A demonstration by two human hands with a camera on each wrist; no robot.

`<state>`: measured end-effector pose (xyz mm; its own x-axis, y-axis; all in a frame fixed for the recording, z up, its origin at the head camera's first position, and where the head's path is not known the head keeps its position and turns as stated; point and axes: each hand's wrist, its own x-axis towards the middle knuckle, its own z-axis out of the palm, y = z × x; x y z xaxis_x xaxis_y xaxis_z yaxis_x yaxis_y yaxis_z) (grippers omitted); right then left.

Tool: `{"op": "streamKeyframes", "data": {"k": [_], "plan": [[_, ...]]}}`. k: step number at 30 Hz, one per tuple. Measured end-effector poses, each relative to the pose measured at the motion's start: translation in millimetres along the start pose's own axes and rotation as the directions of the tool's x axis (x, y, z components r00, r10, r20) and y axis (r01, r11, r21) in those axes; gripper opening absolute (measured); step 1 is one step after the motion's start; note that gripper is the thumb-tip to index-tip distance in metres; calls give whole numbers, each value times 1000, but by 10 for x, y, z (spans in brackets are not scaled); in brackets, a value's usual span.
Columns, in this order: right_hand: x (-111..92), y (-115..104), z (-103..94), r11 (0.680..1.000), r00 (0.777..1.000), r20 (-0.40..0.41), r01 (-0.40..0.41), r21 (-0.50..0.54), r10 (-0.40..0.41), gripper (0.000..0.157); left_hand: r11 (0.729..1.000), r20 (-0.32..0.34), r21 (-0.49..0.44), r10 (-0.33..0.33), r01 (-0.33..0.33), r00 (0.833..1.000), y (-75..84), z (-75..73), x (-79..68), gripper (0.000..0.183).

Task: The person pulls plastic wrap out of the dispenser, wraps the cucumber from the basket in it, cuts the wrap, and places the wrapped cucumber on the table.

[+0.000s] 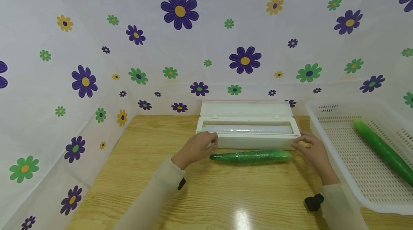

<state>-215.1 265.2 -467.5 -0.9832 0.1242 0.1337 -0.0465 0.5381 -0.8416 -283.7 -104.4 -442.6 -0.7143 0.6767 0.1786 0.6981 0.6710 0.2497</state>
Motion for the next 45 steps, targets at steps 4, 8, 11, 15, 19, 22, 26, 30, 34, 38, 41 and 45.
{"op": "streamKeyframes", "data": {"k": [4,8,11,15,19,22,26,30,34,38,41,45], "plan": [[-40,6,-4,999,1000,-15,22,-49,-23,28,1000,47,-24,3,-2,999,35,19,-44,8],[-68,15,-5,996,1000,-28,-6,-94,3,25,997,61,-78,14,-9,998,52,48,-76,9],[-83,20,-7,997,999,2,-37,-62,37,26,994,65,-113,15,-7,998,52,78,-101,10],[-106,31,-13,999,996,84,-40,28,37,24,994,74,-109,22,-13,997,63,101,-140,9],[-120,61,-27,997,989,151,-18,77,7,21,996,88,-75,46,-39,995,84,98,-169,7],[-120,83,-46,997,983,182,-14,77,0,20,996,94,-60,69,-64,993,94,90,-184,6],[-115,96,-62,999,980,196,-21,31,15,20,994,83,-49,101,-97,991,92,93,-196,7],[-114,109,-57,999,982,188,32,-9,-30,15,989,59,12,148,-149,987,71,127,-199,6],[-103,118,-28,982,979,147,159,-100,-144,5,978,46,88,188,-192,981,51,163,-210,9],[-84,109,4,943,968,127,240,-232,-216,5,969,42,116,216,-219,976,49,183,-218,12],[-78,83,16,920,965,151,252,-299,-215,5,962,56,139,228,-234,972,49,194,-223,14],[-98,22,9,913,969,191,217,-345,-158,4,959,74,159,226,-235,971,65,188,-230,12]]}}
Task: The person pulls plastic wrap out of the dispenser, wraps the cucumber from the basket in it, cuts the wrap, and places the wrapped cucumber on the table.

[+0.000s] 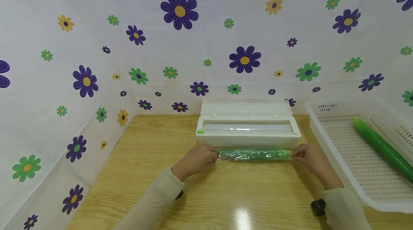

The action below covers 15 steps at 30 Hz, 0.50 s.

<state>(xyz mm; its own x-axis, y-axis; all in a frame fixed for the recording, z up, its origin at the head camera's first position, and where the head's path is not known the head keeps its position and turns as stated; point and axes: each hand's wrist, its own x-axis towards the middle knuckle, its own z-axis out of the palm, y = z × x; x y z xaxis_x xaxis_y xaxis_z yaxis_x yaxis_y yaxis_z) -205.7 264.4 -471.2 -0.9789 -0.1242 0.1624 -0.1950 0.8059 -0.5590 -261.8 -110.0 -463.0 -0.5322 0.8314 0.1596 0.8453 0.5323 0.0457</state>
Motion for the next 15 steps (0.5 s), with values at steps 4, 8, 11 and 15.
{"op": "streamKeyframes", "data": {"k": [4,8,11,15], "plan": [[-11,-17,-15,999,998,43,-35,5,35,6,1000,-8,-4,4,-4,1000,15,-15,12,9],[-22,24,-1,999,998,56,-32,37,30,7,1000,-7,10,2,-2,1000,10,6,29,6],[-21,40,-2,995,996,72,-61,77,55,16,1000,5,12,-6,6,1000,1,23,34,4],[30,25,-9,980,986,100,-148,134,136,39,1000,13,-9,-25,25,1000,-8,33,35,5]]}}
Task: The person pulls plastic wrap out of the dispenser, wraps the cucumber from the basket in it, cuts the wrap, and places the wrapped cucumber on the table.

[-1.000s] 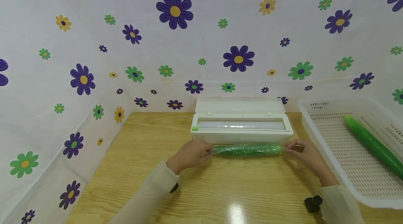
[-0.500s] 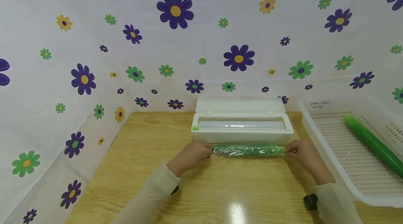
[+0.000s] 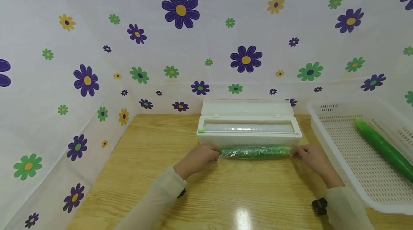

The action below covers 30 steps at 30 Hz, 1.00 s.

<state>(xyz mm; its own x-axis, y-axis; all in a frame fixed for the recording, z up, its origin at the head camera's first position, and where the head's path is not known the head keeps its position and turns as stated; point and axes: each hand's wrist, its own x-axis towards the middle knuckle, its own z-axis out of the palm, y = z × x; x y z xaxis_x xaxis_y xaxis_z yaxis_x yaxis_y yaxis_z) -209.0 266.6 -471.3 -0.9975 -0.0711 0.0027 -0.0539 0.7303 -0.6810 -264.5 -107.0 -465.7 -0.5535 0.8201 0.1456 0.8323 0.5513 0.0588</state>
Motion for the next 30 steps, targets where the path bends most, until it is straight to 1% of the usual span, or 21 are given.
{"op": "streamKeyframes", "data": {"k": [1,2,4,6,8,11,12,15,17,19,22,26,28,30], "plan": [[19,-7,2,1000,1000,0,-17,3,17,40,1000,0,-4,-3,3,1000,-3,3,0,5],[36,-15,7,1000,1000,-8,-25,-1,25,38,1000,-2,-9,-4,4,1000,-6,7,0,5],[66,-27,17,999,999,-29,-34,-28,33,28,1000,-4,-15,-3,3,1000,-11,19,1,5],[86,-42,27,998,997,-69,-24,-63,19,17,1000,-11,-30,1,-1,1000,-14,32,0,4],[95,-65,34,998,994,-106,-8,-66,1,12,999,-18,-46,1,-2,1000,-15,41,2,4],[106,-97,35,998,992,-121,20,-66,-28,17,997,-17,-71,-11,10,1000,-19,43,0,6],[106,-108,36,998,993,-112,20,-67,-28,18,997,-14,-75,-18,16,1000,-23,44,0,6],[105,-138,41,995,997,-68,16,-94,-23,29,997,4,-74,-29,29,1000,-35,39,-6,5],[103,-152,47,992,999,-44,13,-127,-19,33,997,7,-66,-25,25,1000,-46,37,-9,5],[100,-163,53,987,999,-32,19,-161,-24,32,998,4,-55,-16,17,1000,-53,29,-15,6],[87,-176,56,972,998,-32,48,-231,-57,25,999,-18,-42,-14,13,1000,-62,28,-23,6],[55,-199,62,950,995,-31,82,-302,-96,20,999,-43,-41,-38,36,998,-80,44,-39,7],[45,-205,70,948,995,-14,91,-304,-100,24,998,-40,-33,-55,53,998,-93,51,-48,6],[40,-202,83,953,995,9,99,-285,-100,30,998,-23,-15,-65,64,998,-110,57,-57,5]]}}
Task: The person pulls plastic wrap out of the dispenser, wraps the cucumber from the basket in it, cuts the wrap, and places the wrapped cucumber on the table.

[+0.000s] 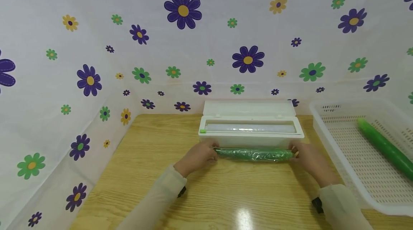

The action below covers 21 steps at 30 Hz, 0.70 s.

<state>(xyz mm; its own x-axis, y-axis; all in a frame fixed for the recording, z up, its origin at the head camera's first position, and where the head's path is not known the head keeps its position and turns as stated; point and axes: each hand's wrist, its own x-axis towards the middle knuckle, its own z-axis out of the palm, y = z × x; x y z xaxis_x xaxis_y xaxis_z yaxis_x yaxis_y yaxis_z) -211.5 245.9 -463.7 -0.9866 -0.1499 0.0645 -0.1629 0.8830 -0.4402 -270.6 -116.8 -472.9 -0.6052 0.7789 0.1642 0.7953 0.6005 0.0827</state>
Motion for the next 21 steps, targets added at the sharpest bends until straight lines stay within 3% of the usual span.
{"op": "streamKeyframes", "data": {"k": [3,6,9,11,14,15,16,18,21], "plan": [[8,-1,1,1000,999,30,24,3,-25,37,1000,44,16,-20,19,999,-27,-5,-24,5],[16,-3,-2,999,998,38,51,-14,-50,34,998,94,-8,-59,60,994,-69,-23,-74,5],[38,3,-12,998,997,50,65,-9,-64,31,974,121,-72,-207,217,971,-109,-77,-135,9],[46,8,-18,998,996,55,65,-5,-65,31,919,133,-137,-354,371,926,-128,-118,-155,13],[51,20,-22,998,997,60,57,-2,-57,32,795,159,-243,-532,556,831,-129,-153,-135,18],[53,25,-26,998,996,65,56,-3,-56,33,768,166,-266,-558,582,813,-119,-155,-116,22],[53,27,-28,999,996,67,51,-5,-50,33,755,176,-278,-568,594,804,-104,-152,-94,27],[58,31,-30,999,996,77,40,0,-39,34,773,173,-274,-546,573,820,-64,-140,-43,38],[68,27,-33,999,996,87,33,7,-33,35,838,139,-204,-487,506,862,0,-120,30,45]]}}
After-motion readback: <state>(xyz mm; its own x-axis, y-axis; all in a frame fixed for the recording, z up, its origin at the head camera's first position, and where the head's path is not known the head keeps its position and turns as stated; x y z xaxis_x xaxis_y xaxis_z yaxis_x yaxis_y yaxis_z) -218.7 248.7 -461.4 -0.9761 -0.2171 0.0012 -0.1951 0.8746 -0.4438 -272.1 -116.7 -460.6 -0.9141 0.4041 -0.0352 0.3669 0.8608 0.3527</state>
